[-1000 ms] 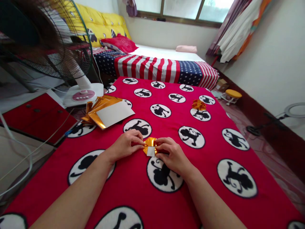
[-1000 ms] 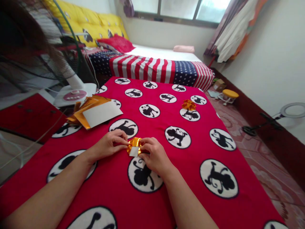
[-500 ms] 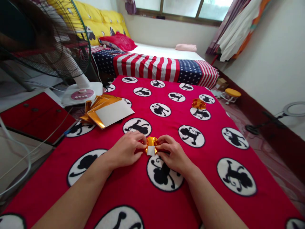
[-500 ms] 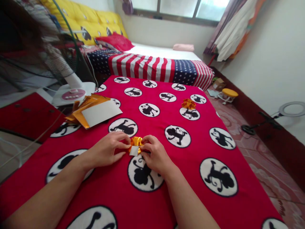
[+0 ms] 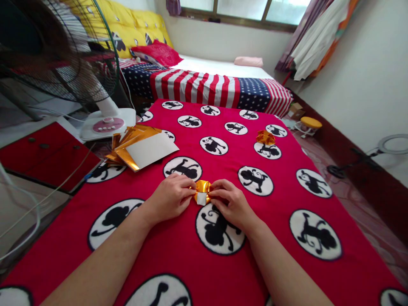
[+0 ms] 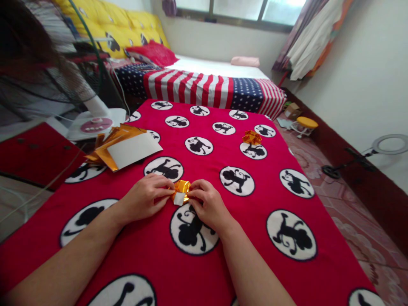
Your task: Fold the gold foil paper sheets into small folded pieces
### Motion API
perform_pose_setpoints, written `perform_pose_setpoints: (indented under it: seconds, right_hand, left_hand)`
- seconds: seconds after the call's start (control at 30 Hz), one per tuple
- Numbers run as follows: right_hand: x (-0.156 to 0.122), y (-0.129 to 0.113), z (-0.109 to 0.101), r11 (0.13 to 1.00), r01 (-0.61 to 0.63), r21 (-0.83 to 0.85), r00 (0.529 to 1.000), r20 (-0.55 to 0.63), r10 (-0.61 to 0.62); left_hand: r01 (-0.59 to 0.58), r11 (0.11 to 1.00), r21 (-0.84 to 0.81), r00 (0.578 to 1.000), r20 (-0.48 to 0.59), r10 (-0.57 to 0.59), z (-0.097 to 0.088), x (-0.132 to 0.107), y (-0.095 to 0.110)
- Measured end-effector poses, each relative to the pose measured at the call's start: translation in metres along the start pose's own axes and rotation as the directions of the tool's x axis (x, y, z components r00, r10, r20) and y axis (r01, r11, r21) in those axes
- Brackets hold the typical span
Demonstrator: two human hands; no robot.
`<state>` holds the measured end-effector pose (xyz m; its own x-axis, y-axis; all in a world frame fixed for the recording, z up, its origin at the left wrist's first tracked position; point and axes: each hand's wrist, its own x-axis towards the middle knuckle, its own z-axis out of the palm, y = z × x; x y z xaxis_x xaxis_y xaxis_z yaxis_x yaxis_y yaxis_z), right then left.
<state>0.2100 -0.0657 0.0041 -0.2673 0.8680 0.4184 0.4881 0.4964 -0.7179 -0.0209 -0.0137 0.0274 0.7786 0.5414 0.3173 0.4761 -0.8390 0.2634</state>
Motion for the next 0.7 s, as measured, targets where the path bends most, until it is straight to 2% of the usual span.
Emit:
perform_pose_setpoints:
  seconds: [0.33,0.57,0.7]
  right_hand:
    - [-0.001,0.007,0.003,0.995,0.051,-0.082,0.998,-0.031,-0.054]
    - [-0.003,0.004,-0.002,0.992,0.085,-0.097,0.996,-0.005,-0.085]
    - [-0.004,0.003,-0.005,0.989,0.087,-0.117,0.996,-0.015,-0.089]
  left_hand:
    - [-0.023,1.0,-0.017,0.992,-0.123,0.021,0.012,-0.002,-0.014]
    - [-0.095,0.995,-0.027,0.994,-0.06,0.094,0.008,-0.002,-0.003]
    - [-0.094,0.993,-0.078,0.994,-0.06,0.089,0.009,-0.002,-0.002]
